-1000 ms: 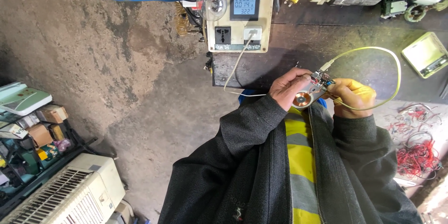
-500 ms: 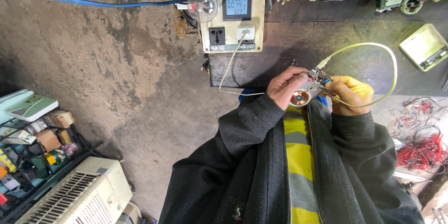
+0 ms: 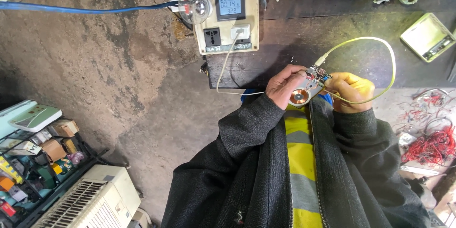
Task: Testing a circuit board by connecting it to a battery and checking for functionality at a repair bench.
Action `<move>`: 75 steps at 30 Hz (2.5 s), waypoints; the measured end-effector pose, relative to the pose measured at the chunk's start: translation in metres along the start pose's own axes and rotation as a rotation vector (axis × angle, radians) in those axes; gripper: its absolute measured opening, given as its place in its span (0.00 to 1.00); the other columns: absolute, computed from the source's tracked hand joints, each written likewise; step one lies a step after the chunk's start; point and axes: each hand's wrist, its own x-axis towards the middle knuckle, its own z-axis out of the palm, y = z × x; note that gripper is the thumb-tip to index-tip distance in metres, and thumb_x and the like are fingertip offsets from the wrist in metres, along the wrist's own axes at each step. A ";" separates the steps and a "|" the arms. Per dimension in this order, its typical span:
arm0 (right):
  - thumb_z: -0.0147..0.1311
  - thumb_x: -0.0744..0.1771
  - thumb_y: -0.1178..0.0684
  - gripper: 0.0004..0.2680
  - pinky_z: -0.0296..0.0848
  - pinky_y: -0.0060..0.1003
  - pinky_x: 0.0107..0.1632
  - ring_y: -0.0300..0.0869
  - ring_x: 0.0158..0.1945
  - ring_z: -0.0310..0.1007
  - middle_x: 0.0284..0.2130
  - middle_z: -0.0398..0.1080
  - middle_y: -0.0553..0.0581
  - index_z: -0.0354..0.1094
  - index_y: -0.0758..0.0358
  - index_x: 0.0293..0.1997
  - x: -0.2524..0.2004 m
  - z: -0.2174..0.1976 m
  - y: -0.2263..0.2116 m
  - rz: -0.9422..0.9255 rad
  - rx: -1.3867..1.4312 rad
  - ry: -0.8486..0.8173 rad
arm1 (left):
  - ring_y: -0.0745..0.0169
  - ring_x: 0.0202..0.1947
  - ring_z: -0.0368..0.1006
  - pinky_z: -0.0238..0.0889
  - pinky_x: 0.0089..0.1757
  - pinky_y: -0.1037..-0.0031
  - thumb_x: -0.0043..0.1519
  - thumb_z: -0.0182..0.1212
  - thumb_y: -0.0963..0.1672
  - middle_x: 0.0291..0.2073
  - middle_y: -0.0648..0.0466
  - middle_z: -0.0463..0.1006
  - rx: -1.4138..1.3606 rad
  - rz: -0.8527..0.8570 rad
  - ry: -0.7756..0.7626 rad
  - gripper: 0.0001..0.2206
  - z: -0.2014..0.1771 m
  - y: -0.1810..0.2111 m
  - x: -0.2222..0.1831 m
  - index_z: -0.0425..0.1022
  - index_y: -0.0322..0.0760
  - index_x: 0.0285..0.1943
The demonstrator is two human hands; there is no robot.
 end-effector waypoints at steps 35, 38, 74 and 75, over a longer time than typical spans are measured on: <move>0.60 0.55 0.71 0.08 0.76 0.34 0.31 0.45 0.22 0.73 0.17 0.68 0.67 0.73 0.77 0.33 -0.003 -0.011 0.013 -0.057 -0.037 0.094 | 0.74 0.42 0.71 0.68 0.52 0.75 0.67 0.61 0.44 0.33 0.56 0.78 -0.106 0.038 0.063 0.07 0.013 0.018 -0.011 0.80 0.38 0.50; 0.61 0.56 0.69 0.07 0.74 0.33 0.30 0.43 0.22 0.72 0.18 0.68 0.65 0.74 0.75 0.33 -0.006 -0.006 0.007 -0.093 -0.130 0.079 | 0.71 0.42 0.73 0.69 0.53 0.73 0.68 0.62 0.44 0.34 0.52 0.80 -0.137 0.027 0.064 0.08 0.013 0.012 -0.009 0.80 0.38 0.51; 0.59 0.56 0.74 0.12 0.81 0.32 0.32 0.43 0.25 0.78 0.25 0.73 0.66 0.69 0.78 0.40 0.007 0.000 0.032 -0.222 0.136 0.244 | 0.67 0.39 0.76 0.72 0.48 0.68 0.66 0.63 0.43 0.35 0.47 0.81 0.097 0.073 -0.141 0.10 0.008 0.047 0.014 0.80 0.36 0.53; 0.59 0.56 0.74 0.12 0.81 0.33 0.31 0.44 0.25 0.78 0.25 0.73 0.66 0.69 0.78 0.39 0.007 0.001 0.033 -0.238 0.142 0.260 | 0.66 0.39 0.75 0.72 0.48 0.68 0.67 0.62 0.43 0.34 0.47 0.80 0.108 0.081 -0.135 0.09 0.009 0.049 0.015 0.80 0.35 0.53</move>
